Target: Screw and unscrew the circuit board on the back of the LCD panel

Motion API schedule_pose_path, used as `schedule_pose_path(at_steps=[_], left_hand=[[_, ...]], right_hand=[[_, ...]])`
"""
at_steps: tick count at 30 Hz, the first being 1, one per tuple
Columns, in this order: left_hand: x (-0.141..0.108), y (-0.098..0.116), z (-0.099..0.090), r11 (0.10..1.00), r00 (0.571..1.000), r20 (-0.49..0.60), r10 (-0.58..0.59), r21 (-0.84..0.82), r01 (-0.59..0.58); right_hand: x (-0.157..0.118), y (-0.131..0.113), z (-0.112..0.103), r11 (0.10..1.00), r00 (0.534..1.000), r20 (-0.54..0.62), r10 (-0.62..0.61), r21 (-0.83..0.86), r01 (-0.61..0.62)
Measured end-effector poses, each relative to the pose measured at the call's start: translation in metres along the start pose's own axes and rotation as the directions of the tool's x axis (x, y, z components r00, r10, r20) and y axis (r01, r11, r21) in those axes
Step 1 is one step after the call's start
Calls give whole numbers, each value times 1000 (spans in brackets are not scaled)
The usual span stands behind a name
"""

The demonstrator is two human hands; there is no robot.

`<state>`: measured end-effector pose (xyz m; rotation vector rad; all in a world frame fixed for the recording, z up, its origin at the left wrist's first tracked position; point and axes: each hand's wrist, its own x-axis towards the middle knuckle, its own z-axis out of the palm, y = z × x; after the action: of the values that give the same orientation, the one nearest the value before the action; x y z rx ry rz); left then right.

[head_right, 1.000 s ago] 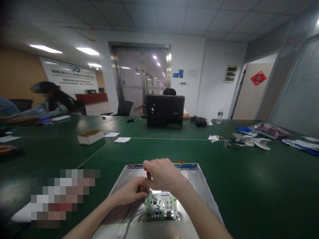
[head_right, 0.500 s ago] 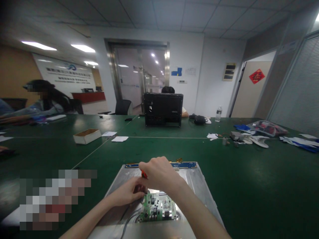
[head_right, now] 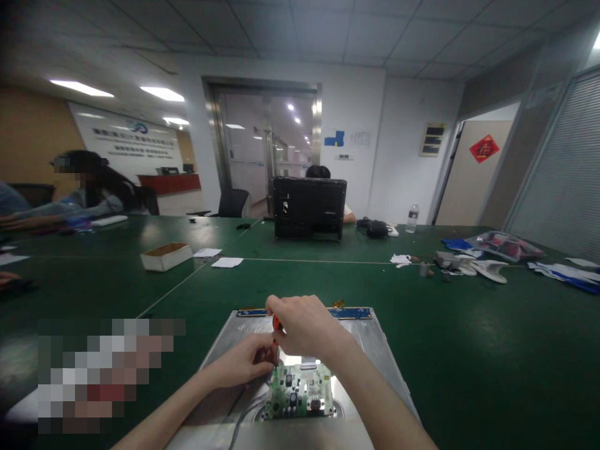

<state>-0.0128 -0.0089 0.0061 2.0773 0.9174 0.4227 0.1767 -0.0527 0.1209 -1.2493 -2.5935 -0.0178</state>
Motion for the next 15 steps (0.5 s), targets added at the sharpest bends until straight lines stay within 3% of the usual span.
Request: schedule_pose_path(at_steps=[5,15], left_hand=[[-1,4,-1,1000,1000,0,-19,5,19],[1,-3,0,1000,1000,6,18,-10,-18]], right_hand=[[3,-1,3,995,1000,11,12,-98,-11],[-3,-1,-1,999,999,4,-35,40,35]])
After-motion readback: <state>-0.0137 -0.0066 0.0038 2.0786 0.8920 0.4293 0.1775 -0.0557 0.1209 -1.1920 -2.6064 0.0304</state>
